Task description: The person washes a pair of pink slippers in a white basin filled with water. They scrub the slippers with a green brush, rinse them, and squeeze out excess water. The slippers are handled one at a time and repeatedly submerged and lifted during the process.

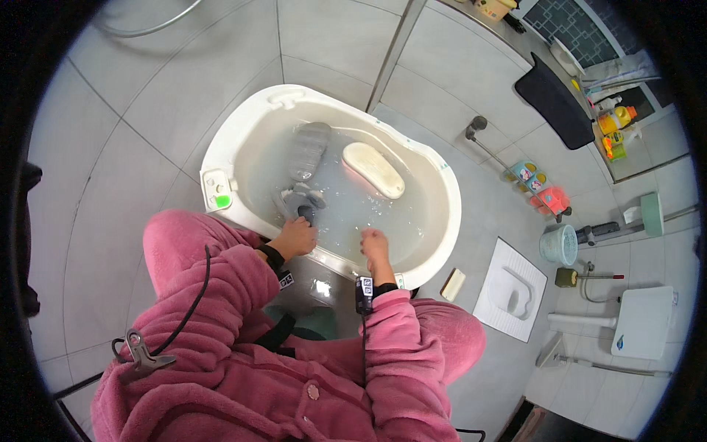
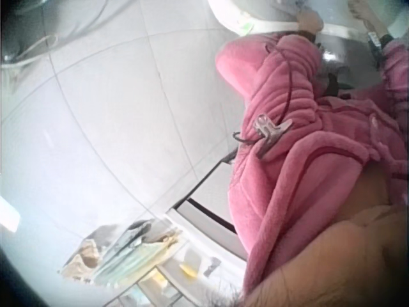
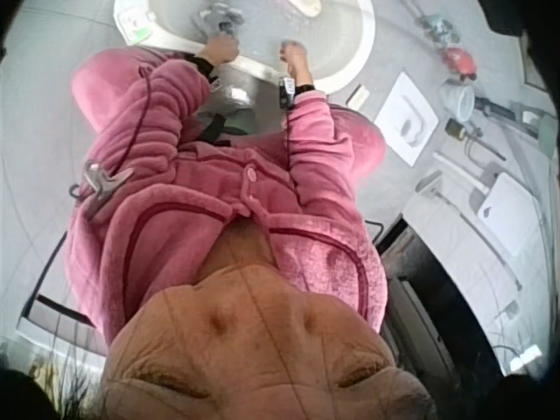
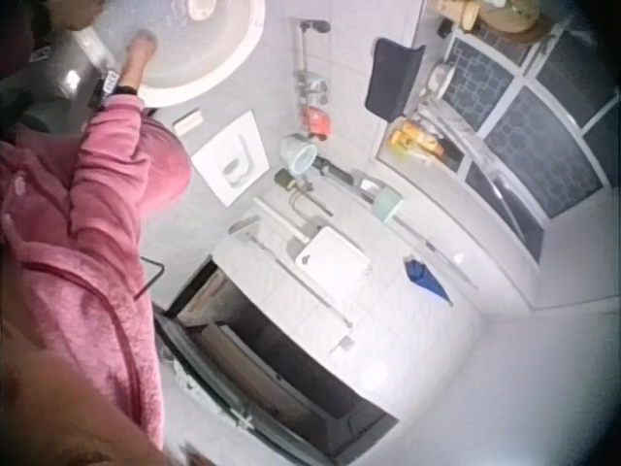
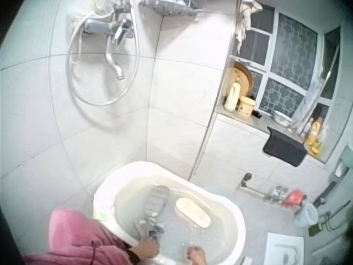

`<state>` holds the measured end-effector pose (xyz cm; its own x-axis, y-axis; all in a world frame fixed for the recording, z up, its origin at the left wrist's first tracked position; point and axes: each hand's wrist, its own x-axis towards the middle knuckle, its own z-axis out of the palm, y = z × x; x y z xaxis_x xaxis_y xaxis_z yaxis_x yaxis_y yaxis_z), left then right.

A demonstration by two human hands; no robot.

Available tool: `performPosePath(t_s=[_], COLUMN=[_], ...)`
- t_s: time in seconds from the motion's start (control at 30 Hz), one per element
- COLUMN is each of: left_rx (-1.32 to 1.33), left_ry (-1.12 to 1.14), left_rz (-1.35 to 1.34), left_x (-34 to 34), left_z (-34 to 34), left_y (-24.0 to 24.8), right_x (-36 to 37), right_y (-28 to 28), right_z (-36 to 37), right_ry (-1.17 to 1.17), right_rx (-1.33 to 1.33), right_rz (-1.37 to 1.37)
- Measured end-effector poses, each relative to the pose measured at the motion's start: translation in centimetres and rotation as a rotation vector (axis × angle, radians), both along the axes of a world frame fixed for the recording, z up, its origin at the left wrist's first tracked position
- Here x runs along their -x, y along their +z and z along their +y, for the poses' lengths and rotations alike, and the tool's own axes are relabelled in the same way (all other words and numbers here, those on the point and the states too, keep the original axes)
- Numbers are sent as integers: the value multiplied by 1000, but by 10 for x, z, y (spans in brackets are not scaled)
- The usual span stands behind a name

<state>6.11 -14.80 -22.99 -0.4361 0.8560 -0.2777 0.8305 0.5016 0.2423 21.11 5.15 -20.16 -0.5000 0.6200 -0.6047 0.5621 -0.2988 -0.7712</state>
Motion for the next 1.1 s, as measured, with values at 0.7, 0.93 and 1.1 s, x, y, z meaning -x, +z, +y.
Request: performPosePath(t_s=[0.7, 0.93, 1.1], left_rx=[-222, -76, -100], left_ry=[915, 834, 820], left_rz=[414, 399, 327], left_x=[114, 140, 159], left_z=[-112, -136, -139], left_y=[30, 21, 5], right_x=[3, 6, 8], right_y=[-20, -27, -38], right_z=[-39, -40, -39], right_ry=[690, 705, 701], right_rx=[-514, -469, -505], right_rz=[-42, -103, -71])
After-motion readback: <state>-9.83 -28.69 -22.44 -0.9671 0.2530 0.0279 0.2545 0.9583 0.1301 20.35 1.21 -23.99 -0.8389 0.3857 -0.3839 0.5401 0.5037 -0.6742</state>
